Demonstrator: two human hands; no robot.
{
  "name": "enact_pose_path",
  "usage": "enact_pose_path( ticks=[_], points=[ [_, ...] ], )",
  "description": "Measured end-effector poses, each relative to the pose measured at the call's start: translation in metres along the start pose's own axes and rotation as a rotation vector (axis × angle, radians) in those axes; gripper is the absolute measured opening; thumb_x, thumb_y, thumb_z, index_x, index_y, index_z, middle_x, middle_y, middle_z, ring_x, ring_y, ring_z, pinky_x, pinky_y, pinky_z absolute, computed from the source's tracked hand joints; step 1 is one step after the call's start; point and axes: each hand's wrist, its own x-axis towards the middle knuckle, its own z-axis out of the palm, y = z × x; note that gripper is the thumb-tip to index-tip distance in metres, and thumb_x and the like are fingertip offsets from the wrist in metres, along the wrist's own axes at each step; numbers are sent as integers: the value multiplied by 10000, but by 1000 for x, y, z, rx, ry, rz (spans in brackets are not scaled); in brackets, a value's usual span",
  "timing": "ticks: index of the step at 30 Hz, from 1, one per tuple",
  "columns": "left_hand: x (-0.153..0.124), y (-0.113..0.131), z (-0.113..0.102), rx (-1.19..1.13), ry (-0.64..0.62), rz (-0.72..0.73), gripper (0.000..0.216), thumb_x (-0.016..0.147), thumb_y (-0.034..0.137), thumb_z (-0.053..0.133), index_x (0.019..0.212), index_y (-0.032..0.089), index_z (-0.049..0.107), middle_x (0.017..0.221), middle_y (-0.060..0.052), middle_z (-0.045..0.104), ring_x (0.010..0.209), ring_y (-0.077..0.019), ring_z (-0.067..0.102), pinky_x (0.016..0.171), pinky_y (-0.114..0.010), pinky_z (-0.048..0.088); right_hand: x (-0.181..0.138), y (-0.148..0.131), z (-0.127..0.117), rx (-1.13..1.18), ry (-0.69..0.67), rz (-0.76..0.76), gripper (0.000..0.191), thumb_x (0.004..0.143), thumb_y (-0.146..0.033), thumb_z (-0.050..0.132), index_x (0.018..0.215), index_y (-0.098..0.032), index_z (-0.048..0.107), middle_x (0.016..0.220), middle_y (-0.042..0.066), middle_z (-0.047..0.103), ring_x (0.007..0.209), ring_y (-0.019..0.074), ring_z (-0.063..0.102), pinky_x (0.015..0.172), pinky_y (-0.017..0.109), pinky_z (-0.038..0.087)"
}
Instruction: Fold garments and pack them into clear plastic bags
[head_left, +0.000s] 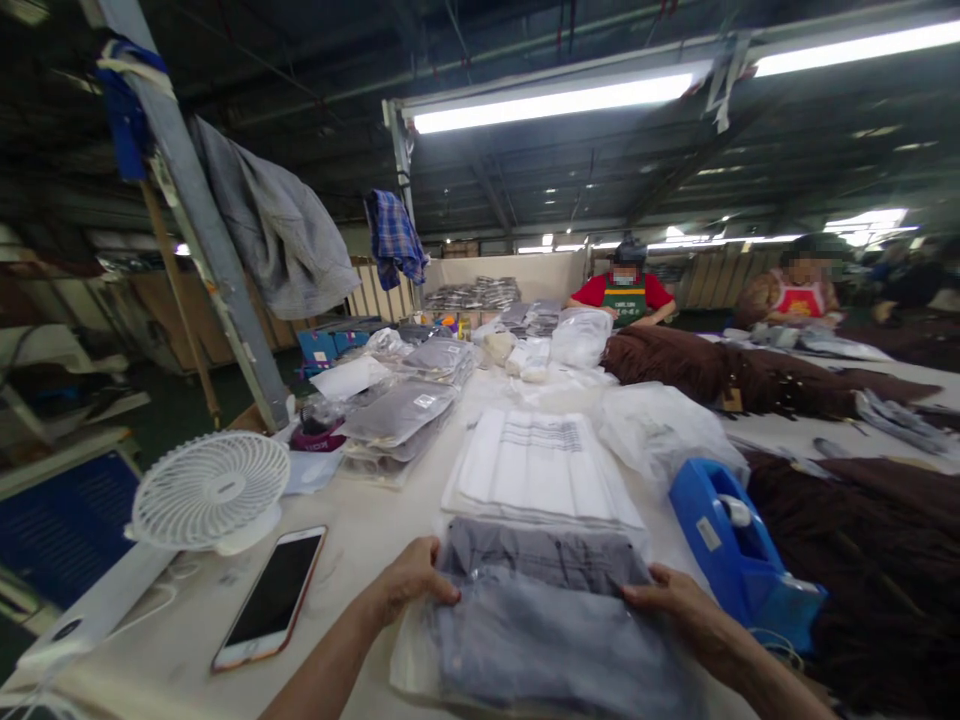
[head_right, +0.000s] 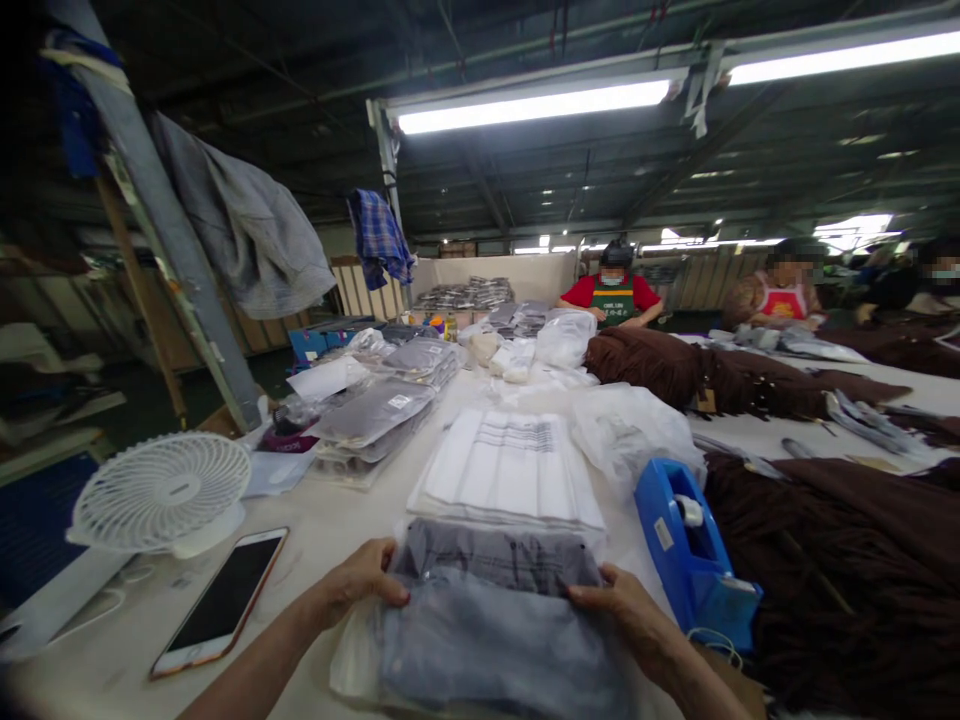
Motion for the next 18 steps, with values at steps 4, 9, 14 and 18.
enact_pose_path(
  ticks=[4,9,14,18],
  points=[
    [-2,5,3,-35,31,53,387,399,107,652,776,109,570,707,-12,635,690,-198,573,606,-283,422,1,-3,8,23,22,-98,321,589,-259,710,865,-146,591,764,18,685,713,205,637,668,296,487],
    [-18,43,-11,-75,146,266,421,437,156,679,846,155,581,800,0,657,813,-216,591,767,-317,466,-15,-37,8,-32,198,-361,398,478,-335,796,807,-178,635,764,14,676,766,207,611,720,282,485],
    [-41,32,-31,165,196,494,147,590,324,633,644,189,613,737,-41,636,810,-231,587,802,-347,467,-31,-23,-11,-278,186,-523,287,505,-479,745,623,-226,675,847,90,683,926,302,594,832,363,477],
    [-55,-33,-38,388,239,465,113,620,291,538,603,227,629,944,-75,668,1009,-249,564,933,-367,415,-36,40,-36,-551,122,-456,210,609,-402,681,778,-288,731,1125,57,629,1139,301,500,1017,410,348]
  ],
)
